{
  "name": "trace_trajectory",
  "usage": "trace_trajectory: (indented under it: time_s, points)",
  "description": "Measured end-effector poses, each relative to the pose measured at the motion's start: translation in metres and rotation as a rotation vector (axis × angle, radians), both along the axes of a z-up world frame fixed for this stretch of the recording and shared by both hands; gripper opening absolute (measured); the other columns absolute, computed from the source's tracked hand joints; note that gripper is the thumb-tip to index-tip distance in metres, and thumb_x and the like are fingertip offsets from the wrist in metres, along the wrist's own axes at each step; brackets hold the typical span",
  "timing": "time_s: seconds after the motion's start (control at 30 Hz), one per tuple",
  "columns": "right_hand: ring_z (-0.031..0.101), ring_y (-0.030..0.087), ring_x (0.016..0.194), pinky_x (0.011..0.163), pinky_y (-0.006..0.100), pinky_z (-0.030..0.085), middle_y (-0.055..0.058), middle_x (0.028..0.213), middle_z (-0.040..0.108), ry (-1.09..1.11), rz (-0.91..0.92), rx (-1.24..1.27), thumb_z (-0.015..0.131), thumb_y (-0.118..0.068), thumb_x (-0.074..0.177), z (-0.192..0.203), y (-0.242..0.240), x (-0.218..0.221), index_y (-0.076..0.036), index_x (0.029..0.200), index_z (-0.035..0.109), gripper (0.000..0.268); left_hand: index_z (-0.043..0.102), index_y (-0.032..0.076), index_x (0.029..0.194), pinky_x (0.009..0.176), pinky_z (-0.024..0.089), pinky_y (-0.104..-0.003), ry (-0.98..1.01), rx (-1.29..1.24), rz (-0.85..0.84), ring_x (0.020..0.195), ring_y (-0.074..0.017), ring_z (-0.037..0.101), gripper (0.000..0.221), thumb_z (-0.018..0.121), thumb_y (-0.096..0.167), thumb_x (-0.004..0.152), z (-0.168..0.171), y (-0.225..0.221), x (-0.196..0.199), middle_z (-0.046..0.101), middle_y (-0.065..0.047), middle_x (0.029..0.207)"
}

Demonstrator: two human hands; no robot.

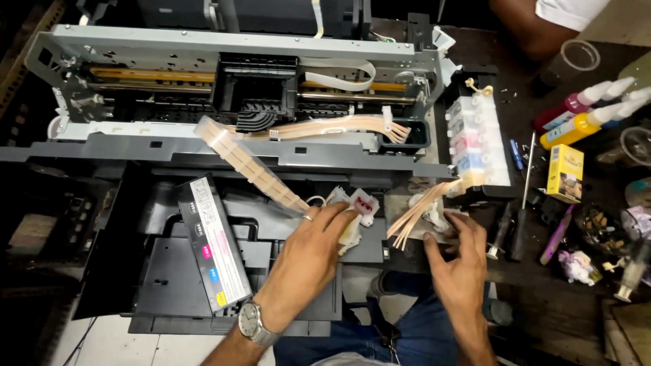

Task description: Repairing and servicing a printer's ink system by handling ink tubes and using a syringe to flush ink ports.

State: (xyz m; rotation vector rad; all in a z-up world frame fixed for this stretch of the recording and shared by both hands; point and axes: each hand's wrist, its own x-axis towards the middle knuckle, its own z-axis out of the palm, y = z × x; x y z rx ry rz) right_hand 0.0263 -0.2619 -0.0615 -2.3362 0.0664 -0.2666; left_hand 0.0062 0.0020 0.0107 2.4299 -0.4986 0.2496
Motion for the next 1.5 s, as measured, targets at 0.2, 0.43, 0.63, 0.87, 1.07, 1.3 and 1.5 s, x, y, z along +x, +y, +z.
trace_trajectory:
  time_s: [0.2, 0.43, 0.63, 0.87, 1.07, 1.3, 1.5]
  points:
    - [0.06, 0.023, 0.108, 0.082, 0.036, 0.059, 0.016, 0.144, 0.048, 0.055, 0.032, 0.054, 0.072, -0.024, 0.09, 0.0, 0.001, -0.001, -0.01, 0.142, 0.057, 0.056, 0.055, 0.004, 0.136, 0.101, 0.05, -0.045, 0.084, -0.058, -0.045, 0.118, -0.0298, 0.059, 0.072, 0.051, -0.024, 0.069, 0.005, 0.009, 0.006, 0.061, -0.014, 0.14]
    - [0.061, 0.024, 0.105, 0.081, 0.038, 0.058, 0.016, 0.144, 0.05, 0.066, 0.049, 0.023, 0.07, -0.032, 0.09, -0.011, -0.003, 0.0, -0.008, 0.14, 0.057, 0.057, 0.053, 0.003, 0.138, 0.113, 0.043, -0.048, 0.139, -0.183, -0.042, 0.131, -0.0374, 0.058, 0.066, 0.048, -0.017, 0.075, -0.011, 0.023, 0.014, 0.059, -0.019, 0.144]
    - [0.06, 0.025, 0.113, 0.085, 0.035, 0.056, 0.014, 0.141, 0.054, 0.069, 0.042, 0.069, 0.071, -0.03, 0.09, -0.002, 0.005, -0.001, -0.008, 0.137, 0.061, 0.053, 0.053, 0.002, 0.135, 0.113, 0.043, -0.046, 0.203, -0.208, -0.042, 0.13, -0.0342, 0.058, 0.067, 0.043, -0.018, 0.073, 0.004, 0.024, 0.015, 0.061, -0.018, 0.141]
    - [0.058, 0.026, 0.12, 0.094, 0.038, 0.053, 0.012, 0.139, 0.055, 0.067, 0.053, 0.061, 0.07, -0.029, 0.091, 0.002, 0.007, -0.002, -0.009, 0.135, 0.062, 0.049, 0.053, 0.002, 0.135, 0.113, 0.045, -0.045, 0.253, -0.234, -0.046, 0.129, -0.0334, 0.06, 0.057, 0.041, -0.015, 0.081, 0.005, 0.026, 0.016, 0.062, -0.017, 0.139]
    - [0.054, 0.027, 0.129, 0.092, 0.039, 0.054, 0.013, 0.144, 0.053, 0.1, 0.028, 0.062, 0.069, -0.034, 0.09, 0.0, 0.007, -0.002, -0.01, 0.135, 0.062, 0.052, 0.053, 0.006, 0.137, 0.116, 0.04, -0.045, 0.345, -0.238, -0.045, 0.135, -0.0323, 0.056, 0.063, 0.041, -0.015, 0.079, 0.012, 0.028, 0.016, 0.06, -0.013, 0.144]
    - [0.059, 0.031, 0.125, 0.102, 0.049, 0.052, 0.016, 0.137, 0.06, 0.008, 0.132, 0.097, 0.07, -0.027, 0.089, 0.01, 0.023, -0.009, -0.008, 0.131, 0.065, 0.046, 0.046, 0.01, 0.143, 0.113, 0.043, -0.05, 0.43, -0.231, -0.06, 0.133, -0.0336, 0.056, 0.052, 0.049, -0.003, 0.092, 0.023, 0.028, 0.002, 0.055, -0.013, 0.149]
    - [0.058, 0.026, 0.125, 0.102, 0.047, 0.048, 0.011, 0.133, 0.067, 0.026, 0.335, 0.033, 0.067, -0.031, 0.091, 0.021, 0.055, 0.0, -0.01, 0.135, 0.063, 0.048, 0.036, 0.009, 0.151, 0.113, 0.037, -0.044, 0.458, -0.262, -0.077, 0.142, -0.0354, 0.046, 0.056, 0.041, 0.0, 0.097, 0.018, 0.034, -0.022, 0.045, -0.015, 0.156]
